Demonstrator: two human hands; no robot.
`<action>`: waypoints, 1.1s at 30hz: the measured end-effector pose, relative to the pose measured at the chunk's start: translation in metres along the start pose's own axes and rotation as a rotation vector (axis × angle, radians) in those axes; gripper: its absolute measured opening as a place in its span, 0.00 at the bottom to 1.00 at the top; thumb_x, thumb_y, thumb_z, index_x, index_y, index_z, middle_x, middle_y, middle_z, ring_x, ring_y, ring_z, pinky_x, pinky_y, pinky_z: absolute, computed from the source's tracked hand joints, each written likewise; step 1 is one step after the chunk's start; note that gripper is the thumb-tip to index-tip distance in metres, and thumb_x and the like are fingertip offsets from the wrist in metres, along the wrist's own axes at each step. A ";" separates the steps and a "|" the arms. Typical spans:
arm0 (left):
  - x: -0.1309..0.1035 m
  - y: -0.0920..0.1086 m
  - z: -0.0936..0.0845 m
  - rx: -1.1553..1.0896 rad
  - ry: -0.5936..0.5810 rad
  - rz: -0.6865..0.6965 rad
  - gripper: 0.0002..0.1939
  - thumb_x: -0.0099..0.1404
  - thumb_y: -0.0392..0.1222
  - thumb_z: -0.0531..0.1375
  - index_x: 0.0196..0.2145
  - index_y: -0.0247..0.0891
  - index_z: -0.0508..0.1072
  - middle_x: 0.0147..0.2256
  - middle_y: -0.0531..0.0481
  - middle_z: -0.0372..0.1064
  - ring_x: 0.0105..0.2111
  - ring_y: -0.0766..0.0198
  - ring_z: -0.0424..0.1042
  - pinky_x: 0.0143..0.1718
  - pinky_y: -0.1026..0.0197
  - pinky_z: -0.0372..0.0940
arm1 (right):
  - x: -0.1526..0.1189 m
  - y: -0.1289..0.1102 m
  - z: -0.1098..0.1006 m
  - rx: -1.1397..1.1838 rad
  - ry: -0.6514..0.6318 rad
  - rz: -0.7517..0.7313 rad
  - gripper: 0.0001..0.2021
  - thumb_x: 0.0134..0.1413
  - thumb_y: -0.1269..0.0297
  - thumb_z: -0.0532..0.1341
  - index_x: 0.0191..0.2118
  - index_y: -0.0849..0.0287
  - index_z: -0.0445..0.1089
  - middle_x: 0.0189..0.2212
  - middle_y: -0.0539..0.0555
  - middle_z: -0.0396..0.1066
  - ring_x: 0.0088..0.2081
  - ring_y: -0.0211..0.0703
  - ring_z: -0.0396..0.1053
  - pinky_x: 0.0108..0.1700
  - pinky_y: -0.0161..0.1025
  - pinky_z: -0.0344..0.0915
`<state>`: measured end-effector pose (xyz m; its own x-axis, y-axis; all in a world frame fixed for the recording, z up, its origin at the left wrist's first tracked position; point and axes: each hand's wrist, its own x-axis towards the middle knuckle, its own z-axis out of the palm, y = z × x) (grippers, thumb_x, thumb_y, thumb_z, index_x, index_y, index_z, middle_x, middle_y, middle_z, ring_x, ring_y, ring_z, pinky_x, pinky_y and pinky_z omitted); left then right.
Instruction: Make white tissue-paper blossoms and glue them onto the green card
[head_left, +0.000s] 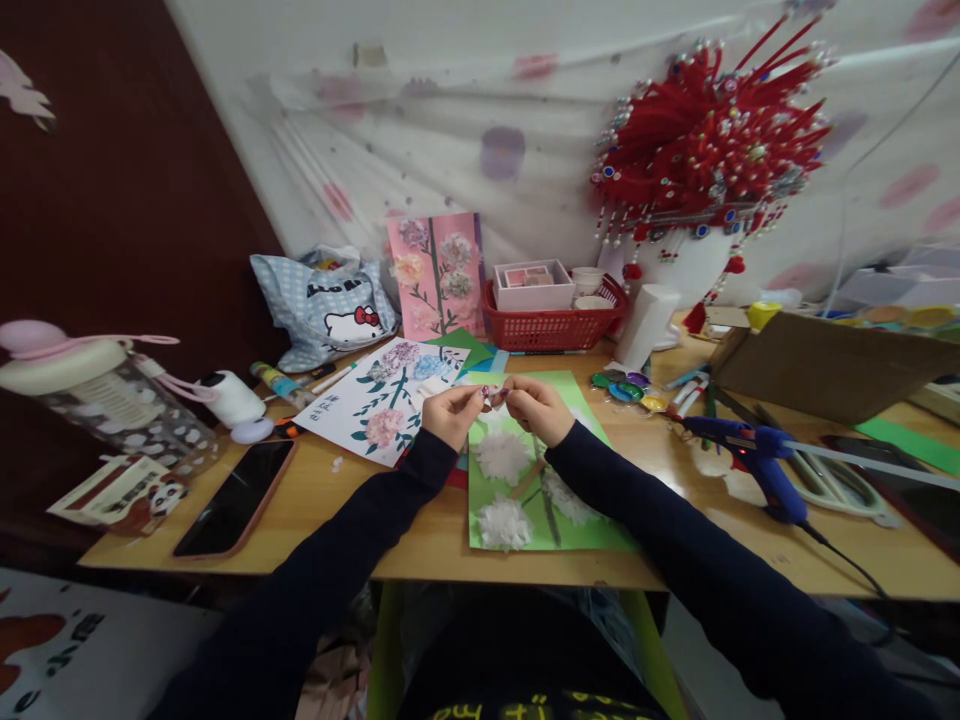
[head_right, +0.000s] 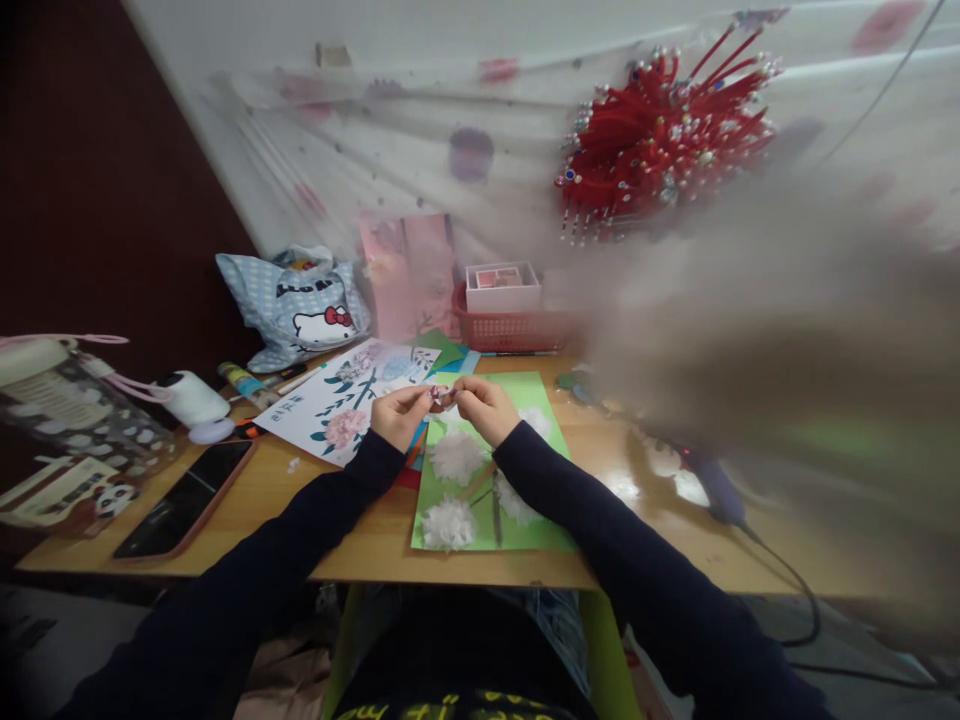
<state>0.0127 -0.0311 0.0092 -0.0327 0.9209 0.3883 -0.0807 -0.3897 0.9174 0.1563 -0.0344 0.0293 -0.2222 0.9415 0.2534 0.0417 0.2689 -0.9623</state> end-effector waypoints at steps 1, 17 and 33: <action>0.000 0.000 0.000 0.001 0.000 0.000 0.12 0.52 0.44 0.63 0.30 0.33 0.79 0.28 0.46 0.76 0.25 0.63 0.73 0.30 0.61 0.70 | 0.000 0.000 0.000 -0.003 -0.001 -0.004 0.07 0.42 0.62 0.52 0.21 0.59 0.61 0.11 0.41 0.48 0.15 0.29 0.43 0.18 0.31 0.41; 0.001 0.003 0.002 -0.037 0.021 -0.025 0.11 0.50 0.44 0.63 0.28 0.31 0.76 0.26 0.47 0.75 0.23 0.65 0.73 0.27 0.64 0.69 | 0.000 0.001 0.001 -0.017 -0.004 -0.028 0.08 0.43 0.61 0.53 0.23 0.60 0.63 0.12 0.41 0.49 0.16 0.29 0.45 0.19 0.32 0.43; 0.013 -0.003 -0.002 -0.142 0.173 -0.173 0.17 0.53 0.51 0.61 0.32 0.35 0.63 0.21 0.51 0.70 0.19 0.64 0.73 0.24 0.64 0.66 | 0.002 0.006 0.000 -0.086 0.051 -0.003 0.11 0.42 0.60 0.53 0.23 0.61 0.68 0.11 0.43 0.49 0.16 0.31 0.47 0.19 0.32 0.42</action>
<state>0.0104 -0.0183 0.0111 -0.1747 0.9651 0.1952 -0.2381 -0.2338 0.9427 0.1562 -0.0311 0.0243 -0.1729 0.9493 0.2627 0.1249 0.2857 -0.9502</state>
